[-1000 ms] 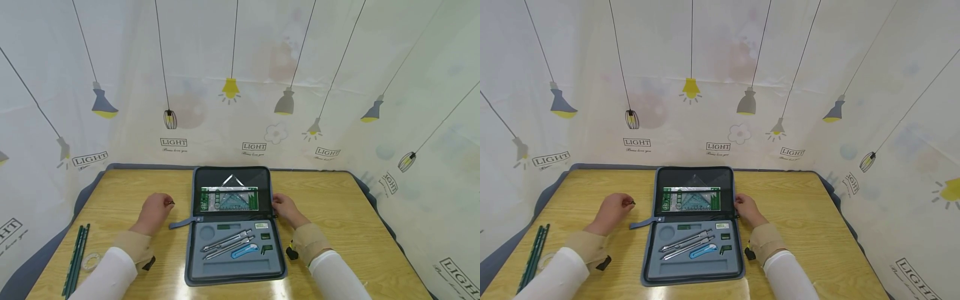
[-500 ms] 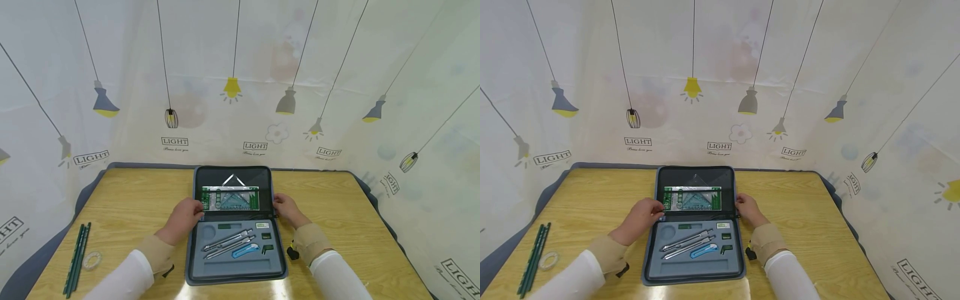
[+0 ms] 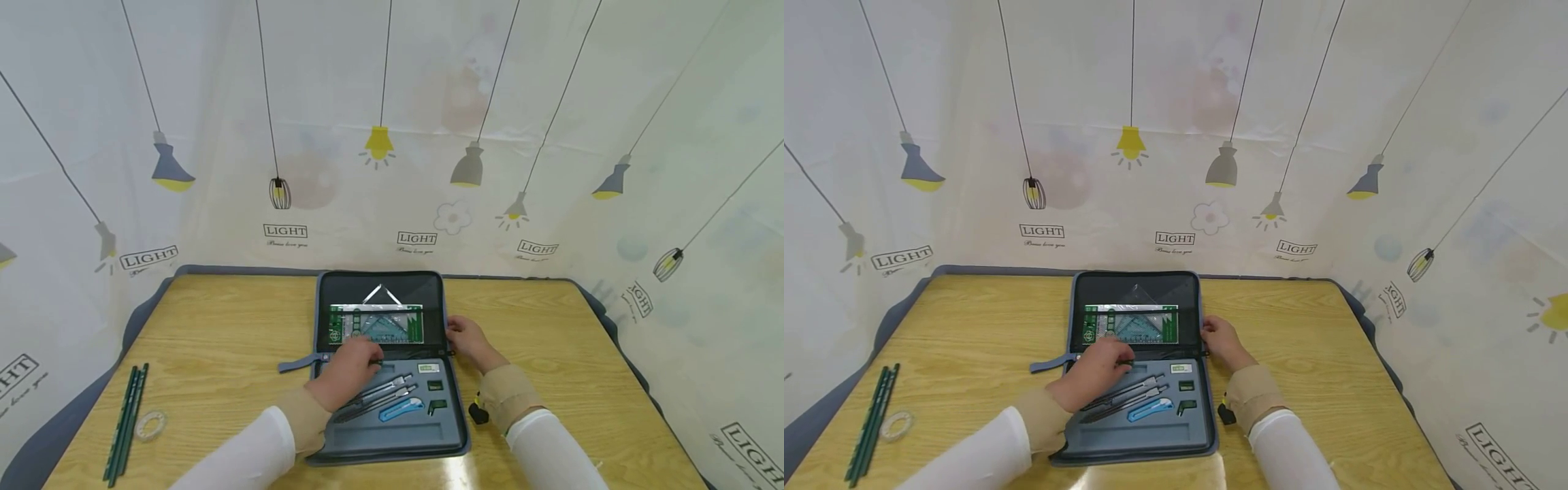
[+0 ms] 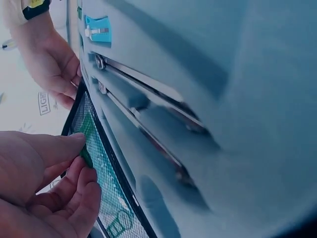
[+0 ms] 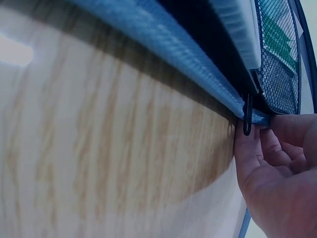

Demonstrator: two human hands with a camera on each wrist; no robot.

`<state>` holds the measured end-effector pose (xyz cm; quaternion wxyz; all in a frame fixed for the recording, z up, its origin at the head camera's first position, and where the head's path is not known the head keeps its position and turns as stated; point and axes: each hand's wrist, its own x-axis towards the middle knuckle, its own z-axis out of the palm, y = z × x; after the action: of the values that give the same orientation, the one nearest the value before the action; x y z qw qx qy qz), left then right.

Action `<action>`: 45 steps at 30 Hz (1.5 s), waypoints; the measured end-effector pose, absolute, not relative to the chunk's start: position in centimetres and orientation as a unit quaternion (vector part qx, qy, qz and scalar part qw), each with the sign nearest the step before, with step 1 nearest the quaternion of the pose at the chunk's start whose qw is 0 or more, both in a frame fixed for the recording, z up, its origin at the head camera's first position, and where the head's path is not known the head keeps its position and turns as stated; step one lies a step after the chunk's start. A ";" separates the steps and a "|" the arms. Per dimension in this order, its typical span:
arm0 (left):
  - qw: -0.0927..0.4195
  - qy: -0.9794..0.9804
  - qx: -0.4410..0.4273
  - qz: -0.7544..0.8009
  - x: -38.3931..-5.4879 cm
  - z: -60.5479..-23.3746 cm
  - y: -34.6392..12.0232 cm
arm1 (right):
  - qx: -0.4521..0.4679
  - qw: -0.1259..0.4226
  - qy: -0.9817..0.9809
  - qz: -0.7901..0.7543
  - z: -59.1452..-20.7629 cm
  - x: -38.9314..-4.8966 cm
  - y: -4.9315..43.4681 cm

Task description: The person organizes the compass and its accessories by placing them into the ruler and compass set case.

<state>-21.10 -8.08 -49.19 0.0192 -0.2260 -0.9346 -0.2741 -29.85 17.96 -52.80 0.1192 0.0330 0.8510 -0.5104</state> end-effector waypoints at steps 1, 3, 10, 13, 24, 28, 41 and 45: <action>0.016 -0.935 -0.228 -0.271 -21.2 -49.2 -7.8 | 0.033 0.119 0.850 -0.511 -52.8 -29.9 17.9; 0.007 -0.936 -0.230 -0.264 -21.3 -49.1 -7.4 | 0.031 0.119 0.850 -0.512 -52.8 -29.9 17.9; -0.017 -0.942 -0.227 -0.247 -21.8 -49.4 -6.1 | 0.033 0.123 0.851 -0.509 -52.7 -30.0 17.9; -0.025 -0.946 -0.226 -0.232 -21.9 -49.8 -5.8 | 0.029 0.122 0.851 -0.511 -52.7 -29.9 17.9; -0.028 -0.949 -0.224 -0.220 -22.0 -50.0 -5.2 | 0.028 0.117 0.849 -0.514 -53.0 -29.9 17.9; -0.051 -0.953 -0.210 -0.213 -21.9 -49.8 -5.1 | 0.032 0.119 0.847 -0.518 -52.9 -29.9 17.8; -0.030 -0.962 -0.241 -0.122 -21.0 -49.6 -4.9 | 0.033 0.126 0.844 -0.520 -52.7 -29.6 17.8; -0.042 -0.963 -0.241 -0.115 -20.7 -49.5 -4.9 | 0.035 0.126 0.845 -0.519 -52.6 -29.6 17.8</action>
<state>-20.75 -4.94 -49.49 -0.0417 -0.2406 -0.9628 -0.1153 -29.60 17.83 -52.62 0.1264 0.0351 0.8447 -0.5189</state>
